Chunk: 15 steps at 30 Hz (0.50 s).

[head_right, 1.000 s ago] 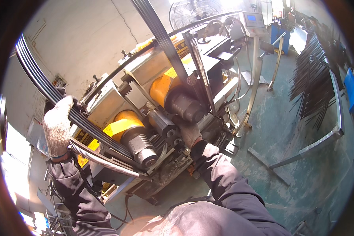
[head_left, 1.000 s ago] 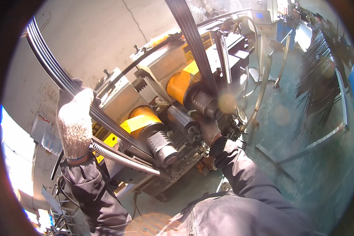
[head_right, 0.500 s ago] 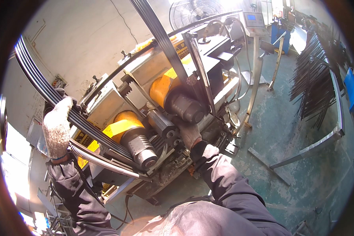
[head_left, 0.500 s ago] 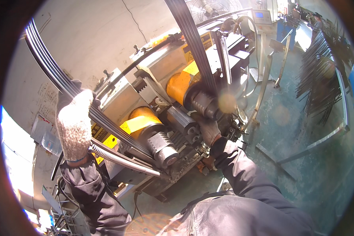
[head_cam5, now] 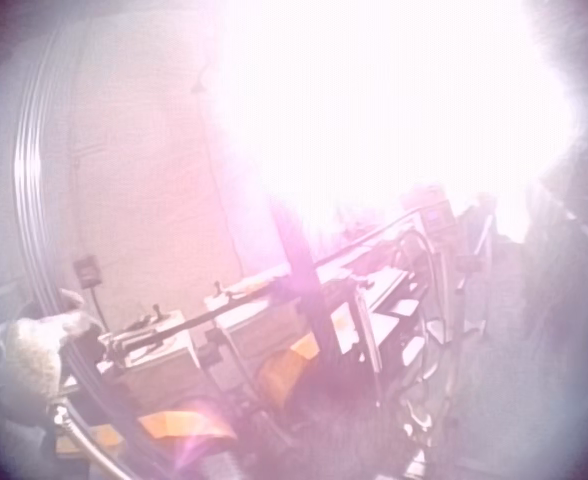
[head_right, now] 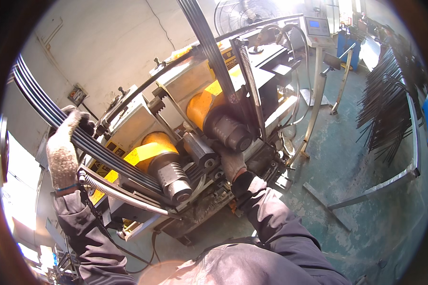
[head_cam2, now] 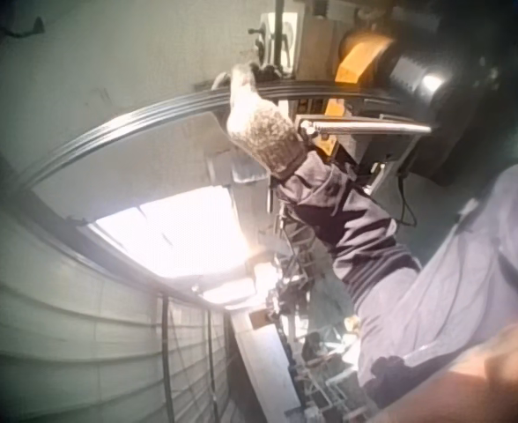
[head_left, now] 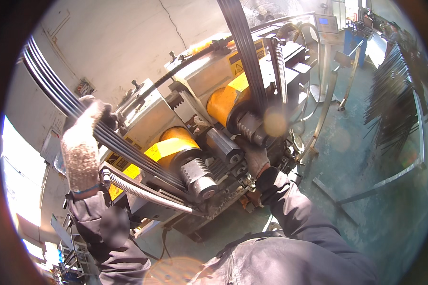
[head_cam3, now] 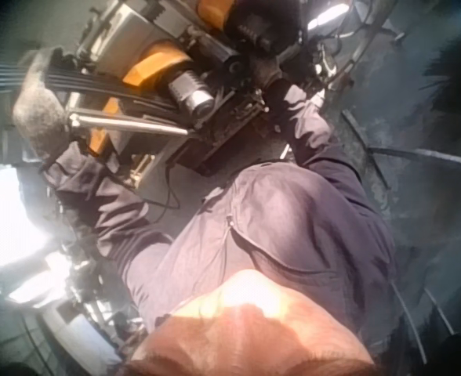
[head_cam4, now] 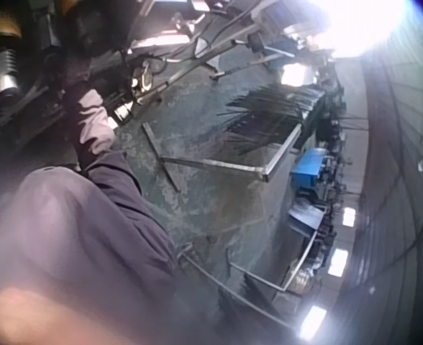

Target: The person repeatedly feeds bundles of long metal rods into a yellow and gray cutting machine, then removes the cut pieces and stacks them on the floor. The person wears gloves and a dark jacket while performing the task in a workshop.

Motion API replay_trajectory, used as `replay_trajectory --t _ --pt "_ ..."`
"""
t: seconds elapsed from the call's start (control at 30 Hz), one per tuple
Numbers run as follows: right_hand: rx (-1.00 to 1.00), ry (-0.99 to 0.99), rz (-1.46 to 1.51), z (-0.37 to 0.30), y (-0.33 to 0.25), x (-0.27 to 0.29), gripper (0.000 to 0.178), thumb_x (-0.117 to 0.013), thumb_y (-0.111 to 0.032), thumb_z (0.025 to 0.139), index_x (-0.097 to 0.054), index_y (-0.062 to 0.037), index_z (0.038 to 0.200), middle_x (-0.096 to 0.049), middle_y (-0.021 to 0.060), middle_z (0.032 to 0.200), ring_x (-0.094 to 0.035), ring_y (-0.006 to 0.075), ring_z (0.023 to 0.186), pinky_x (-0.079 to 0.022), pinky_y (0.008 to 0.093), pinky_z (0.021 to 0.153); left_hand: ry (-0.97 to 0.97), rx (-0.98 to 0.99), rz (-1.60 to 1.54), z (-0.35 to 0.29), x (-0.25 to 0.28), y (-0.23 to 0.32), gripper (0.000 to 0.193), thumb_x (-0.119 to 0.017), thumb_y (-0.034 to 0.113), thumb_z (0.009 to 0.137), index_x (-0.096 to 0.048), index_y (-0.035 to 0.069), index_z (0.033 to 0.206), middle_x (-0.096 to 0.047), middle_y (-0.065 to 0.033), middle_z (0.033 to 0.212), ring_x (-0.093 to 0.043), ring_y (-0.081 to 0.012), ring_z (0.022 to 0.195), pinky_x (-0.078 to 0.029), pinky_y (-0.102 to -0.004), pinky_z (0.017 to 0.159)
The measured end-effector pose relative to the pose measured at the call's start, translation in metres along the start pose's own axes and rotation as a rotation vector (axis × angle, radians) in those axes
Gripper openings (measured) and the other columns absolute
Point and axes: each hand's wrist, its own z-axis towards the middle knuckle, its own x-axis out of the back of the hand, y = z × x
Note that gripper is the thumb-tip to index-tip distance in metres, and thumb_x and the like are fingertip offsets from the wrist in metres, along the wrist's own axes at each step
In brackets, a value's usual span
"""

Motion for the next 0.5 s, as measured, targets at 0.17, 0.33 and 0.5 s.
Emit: replay_trajectory --t 0.17,0.33,0.5 --pt "0.008 -0.011 0.079 -0.001 0.031 0.005 0.025 -0.074 -0.019 0.105 -0.081 0.0006 0.118 -0.081 0.01 0.115 -0.075 0.0193 0.109 -0.055 0.0358 0.095 0.01 -0.025 0.279 -0.002 0.006 0.005 0.034 -0.079 0.012 0.105 -0.073 0.002 0.137 -0.082 -0.013 0.106 -0.082 -0.0232 0.095 -0.067 -0.0349 0.086" --pt "0.053 -0.028 0.167 0.0 0.044 0.008 0.016 -0.08 -0.008 0.1 -0.082 0.001 0.112 -0.082 0.0082 0.113 -0.076 0.0182 0.105 -0.056 0.0358 0.093 -0.13 -0.062 0.108 -0.006 0.016 -0.004 0.031 -0.069 0.007 0.109 -0.067 0.001 0.139 -0.082 -0.0135 0.107 -0.082 -0.0253 0.097 -0.07 -0.038 0.086" --pt "-0.106 -0.018 0.379 0.001 0.044 0.004 0.016 -0.082 -0.005 0.098 -0.082 0.002 0.112 -0.082 0.0078 0.112 -0.076 0.0178 0.105 -0.057 0.0351 0.093 -0.095 -0.02 0.169 -0.011 0.019 -0.001 0.031 -0.07 0.006 0.108 -0.067 0.001 0.138 -0.081 -0.0135 0.107 -0.082 -0.0265 0.098 -0.07 -0.0383 0.086"
